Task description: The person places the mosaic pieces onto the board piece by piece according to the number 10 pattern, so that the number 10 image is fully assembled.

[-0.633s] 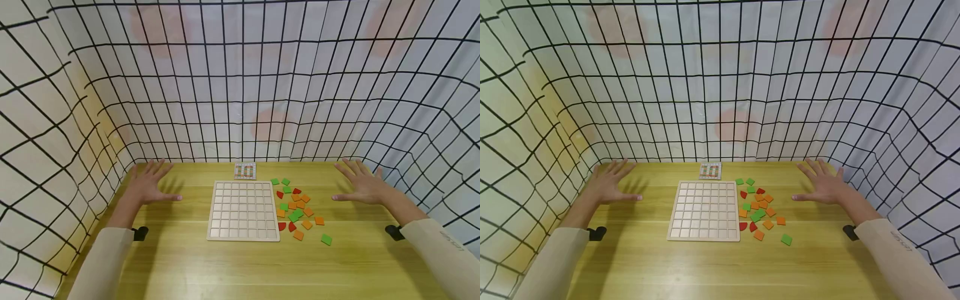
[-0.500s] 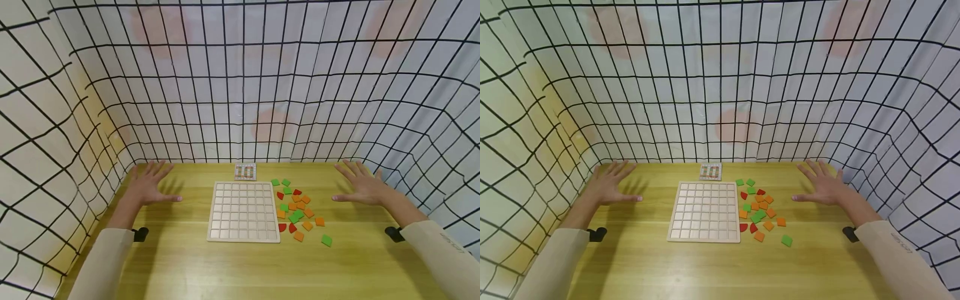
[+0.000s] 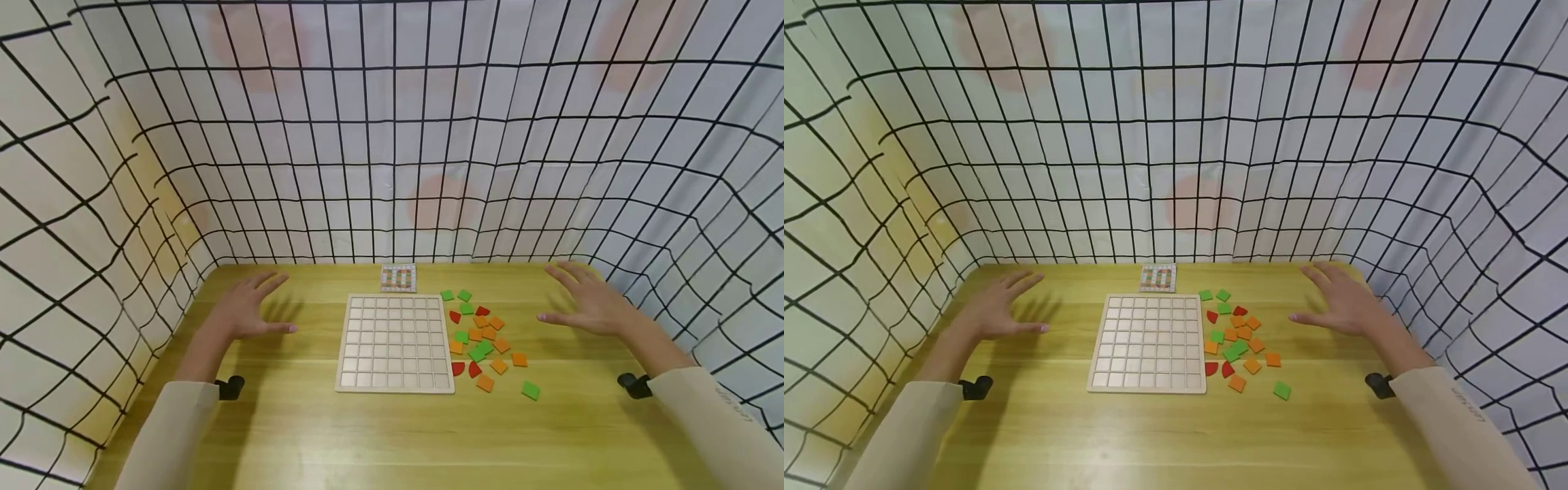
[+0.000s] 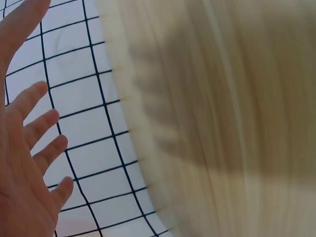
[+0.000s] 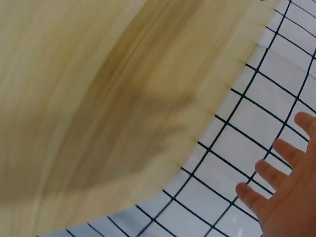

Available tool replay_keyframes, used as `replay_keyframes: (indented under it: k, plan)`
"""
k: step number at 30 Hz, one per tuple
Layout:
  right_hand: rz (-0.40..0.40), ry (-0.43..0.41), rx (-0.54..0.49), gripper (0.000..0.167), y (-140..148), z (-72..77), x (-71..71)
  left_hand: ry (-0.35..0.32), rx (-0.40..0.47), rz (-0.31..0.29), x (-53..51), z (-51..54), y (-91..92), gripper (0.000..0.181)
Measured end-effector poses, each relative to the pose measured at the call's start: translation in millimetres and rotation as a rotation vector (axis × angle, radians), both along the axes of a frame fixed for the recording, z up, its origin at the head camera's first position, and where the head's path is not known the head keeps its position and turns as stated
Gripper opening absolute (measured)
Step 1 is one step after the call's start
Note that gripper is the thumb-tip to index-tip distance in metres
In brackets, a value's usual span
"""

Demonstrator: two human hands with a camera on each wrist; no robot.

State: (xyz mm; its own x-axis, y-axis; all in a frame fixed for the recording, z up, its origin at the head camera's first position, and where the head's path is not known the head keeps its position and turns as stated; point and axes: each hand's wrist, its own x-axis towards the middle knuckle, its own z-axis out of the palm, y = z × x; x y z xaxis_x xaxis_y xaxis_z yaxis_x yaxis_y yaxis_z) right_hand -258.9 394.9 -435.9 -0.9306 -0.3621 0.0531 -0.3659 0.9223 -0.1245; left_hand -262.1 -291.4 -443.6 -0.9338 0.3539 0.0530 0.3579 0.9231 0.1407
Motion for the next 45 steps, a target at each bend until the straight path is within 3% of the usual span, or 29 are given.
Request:
replay_keyframes:
  k: [6,14,24,34,45]
  plan:
    - [-0.017,-0.045,-0.077,0.09,-15,-16.1,-6.2,0.011,0.067,-0.009,5.2,-14.8,8.8,0.104]
    - [-0.036,-0.044,-0.17,0.071,-51,-35.7,-13.0,0.001,0.127,-0.012,9.5,-33.8,30.4,0.098]
    - [-0.035,-0.054,-0.268,0.039,-91,-58.5,-18.9,-0.072,0.174,-0.045,17.6,-52.1,62.2,0.099]
    - [-0.046,-0.042,-0.322,0.02,-115,-77.7,-21.2,-0.138,0.218,-0.075,33.1,-63.5,82.8,0.094]
    - [-0.039,-0.01,-0.298,0.017,-120,-79.3,-30.6,-0.145,0.264,-0.091,42.5,-64.9,90.2,0.095]
